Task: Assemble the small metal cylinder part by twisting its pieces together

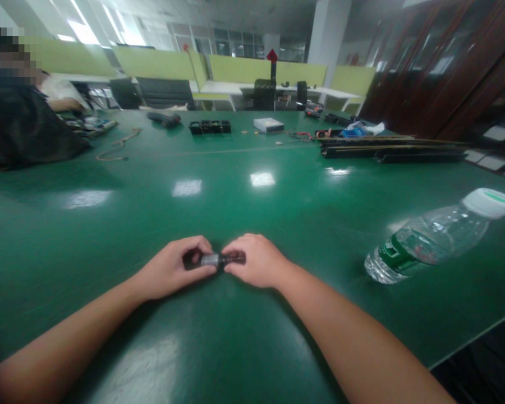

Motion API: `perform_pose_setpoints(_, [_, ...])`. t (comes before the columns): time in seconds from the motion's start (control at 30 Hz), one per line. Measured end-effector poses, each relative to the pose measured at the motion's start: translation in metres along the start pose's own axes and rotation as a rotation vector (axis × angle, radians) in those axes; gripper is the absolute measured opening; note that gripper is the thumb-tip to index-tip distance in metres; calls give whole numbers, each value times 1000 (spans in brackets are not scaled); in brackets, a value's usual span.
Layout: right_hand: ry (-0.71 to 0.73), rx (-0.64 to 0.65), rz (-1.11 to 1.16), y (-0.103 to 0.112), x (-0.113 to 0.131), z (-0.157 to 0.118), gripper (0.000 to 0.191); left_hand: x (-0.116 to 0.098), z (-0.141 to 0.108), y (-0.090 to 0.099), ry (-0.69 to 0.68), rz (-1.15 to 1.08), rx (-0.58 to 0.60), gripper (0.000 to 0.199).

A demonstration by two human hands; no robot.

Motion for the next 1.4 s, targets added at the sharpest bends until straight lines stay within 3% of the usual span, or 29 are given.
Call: perform_pose_setpoints(1.4, [-10,45,-10,5,-4,2,16,0,1,0,30,6,35,33])
Point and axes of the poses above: each hand's wrist, its own z-axis towards the middle knuckle, its own y-axis out of the back of the hand, x = y × z, the point moved 5 cm from there along z, towards the middle knuckle, and after that the axes turned 10 degrees about -y, right-handed, at the moved point
